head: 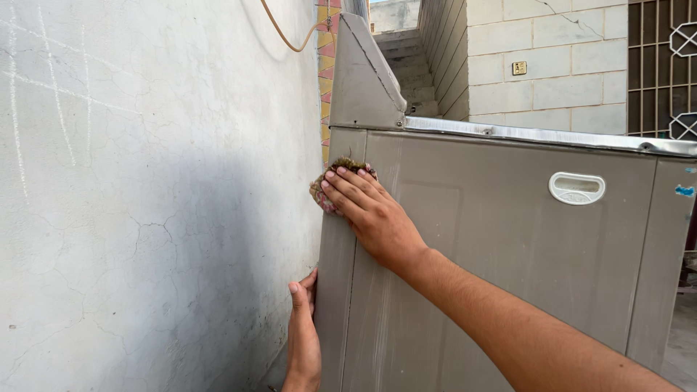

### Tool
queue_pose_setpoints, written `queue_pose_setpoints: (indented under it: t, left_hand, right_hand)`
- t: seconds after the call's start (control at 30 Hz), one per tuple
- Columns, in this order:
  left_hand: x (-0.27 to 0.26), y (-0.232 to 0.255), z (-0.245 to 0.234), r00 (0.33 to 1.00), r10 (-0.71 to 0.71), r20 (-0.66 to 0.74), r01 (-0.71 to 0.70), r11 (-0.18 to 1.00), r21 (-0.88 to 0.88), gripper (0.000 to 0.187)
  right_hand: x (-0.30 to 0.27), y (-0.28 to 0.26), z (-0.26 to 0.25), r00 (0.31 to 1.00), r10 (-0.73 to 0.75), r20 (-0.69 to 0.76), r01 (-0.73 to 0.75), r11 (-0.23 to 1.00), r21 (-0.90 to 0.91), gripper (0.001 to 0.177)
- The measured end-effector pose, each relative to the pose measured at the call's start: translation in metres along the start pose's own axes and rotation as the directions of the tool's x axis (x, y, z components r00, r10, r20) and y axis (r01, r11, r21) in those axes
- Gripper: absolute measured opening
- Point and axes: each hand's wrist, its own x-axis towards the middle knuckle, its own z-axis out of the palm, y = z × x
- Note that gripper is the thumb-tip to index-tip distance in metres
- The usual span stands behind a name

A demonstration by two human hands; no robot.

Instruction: The person cleans the interior and exterior surfaces of a top-loading washing machine by hand using a cloth.

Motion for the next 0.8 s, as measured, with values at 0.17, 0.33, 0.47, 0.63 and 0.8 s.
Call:
queue_pose_setpoints:
  t: [0.17,0.33,0.47,0.63,0.8]
  left_hand:
    - [0.005,-0.007,-0.001,0.997,0.07,0.037,-0.067,0.995,-0.067,0.103]
    - [0.004,-0.006,0.0,0.993,0.11,0.052,-0.107,0.992,-0.068,0.105]
    - [0.001,-0.001,-0.001,0.999,-0.029,0.035,0.026,0.995,0.092,0.11]
    - [-0.007,0.003,-0.002,0.998,-0.05,0.042,0.048,0.997,0.052,0.109]
    - [-0.004,0.004,0.0,0.998,-0.066,0.021,0.065,0.996,0.057,0.108]
  right_hand:
    - [-0.035,-0.026,0.007,0.996,-0.047,0.076,0.046,0.999,0.02,0.051]
    - [-0.042,-0.02,0.002,0.918,-0.272,0.289,0.264,0.962,0.068,0.055]
    - [-0.015,0.015,-0.011,0.898,-0.321,0.301,0.343,0.939,-0.022,0.059]
    - [0.025,0.052,-0.034,0.938,-0.181,0.296,0.237,0.957,-0.166,0.059]
    - [0.02,0.043,-0.029,0.97,-0.134,0.2,0.158,0.981,-0.109,0.057]
